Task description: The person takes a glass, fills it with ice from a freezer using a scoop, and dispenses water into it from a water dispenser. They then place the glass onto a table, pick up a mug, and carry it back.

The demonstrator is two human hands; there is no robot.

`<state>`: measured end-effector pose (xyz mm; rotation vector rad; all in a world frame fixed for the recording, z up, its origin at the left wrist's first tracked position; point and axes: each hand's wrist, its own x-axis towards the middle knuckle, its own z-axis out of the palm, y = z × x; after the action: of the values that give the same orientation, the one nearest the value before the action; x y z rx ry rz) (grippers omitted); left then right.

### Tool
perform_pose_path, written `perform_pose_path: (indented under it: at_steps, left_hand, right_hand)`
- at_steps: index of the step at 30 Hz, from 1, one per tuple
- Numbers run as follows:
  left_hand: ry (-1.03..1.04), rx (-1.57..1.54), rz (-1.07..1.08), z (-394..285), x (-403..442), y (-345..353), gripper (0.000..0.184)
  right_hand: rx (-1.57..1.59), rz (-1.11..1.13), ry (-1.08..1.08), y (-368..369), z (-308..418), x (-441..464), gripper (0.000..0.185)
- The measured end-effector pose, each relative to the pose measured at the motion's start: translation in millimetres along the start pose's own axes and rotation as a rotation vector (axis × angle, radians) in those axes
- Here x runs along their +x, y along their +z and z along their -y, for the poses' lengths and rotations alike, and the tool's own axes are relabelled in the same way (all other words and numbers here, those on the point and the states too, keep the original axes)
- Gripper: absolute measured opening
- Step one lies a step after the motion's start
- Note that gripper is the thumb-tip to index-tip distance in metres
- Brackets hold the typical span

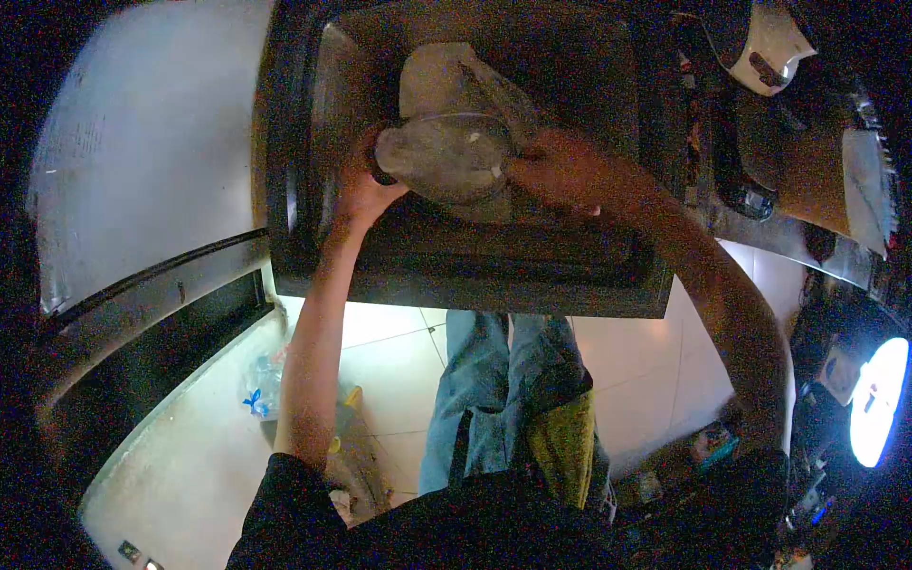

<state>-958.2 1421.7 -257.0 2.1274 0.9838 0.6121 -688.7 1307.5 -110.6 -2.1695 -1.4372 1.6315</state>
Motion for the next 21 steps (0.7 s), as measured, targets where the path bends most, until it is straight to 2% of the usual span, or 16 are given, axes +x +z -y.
perform_pose_path:
  at_steps: [4,8,11,14,17,21]
  left_hand:
    - [-0.144,-0.061,0.021,-13.0,-2.5,-6.8,0.083]
    - [-0.028,-0.035,-0.041,8.5,-1.4,0.6,0.083]
    - [-0.033,-0.057,-0.043,2.4,-0.6,-1.8,0.085]
    - [-0.035,-0.037,-0.038,-0.4,-1.1,-5.6,0.087]
    - [0.013,-0.011,-0.097,5.6,-3.4,-3.0,0.09]
    - [0.0,-0.043,-0.105,5.6,-5.7,-5.2,0.094]
  right_hand:
    - [-0.13,0.009,-0.024,-13.0,17.7,-5.8,0.056]
    - [-0.407,-0.119,-0.217,-17.9,15.0,-10.5,0.06]
    - [-0.421,-0.138,-0.126,-23.9,42.2,-37.4,0.059]
    - [-0.446,-0.293,-0.305,-25.8,47.8,-57.3,0.047]
    - [-0.444,-0.231,-0.134,-41.8,45.6,-68.5,0.052]
    - [-0.63,-0.408,-0.063,-52.3,7.0,-56.3,0.042]
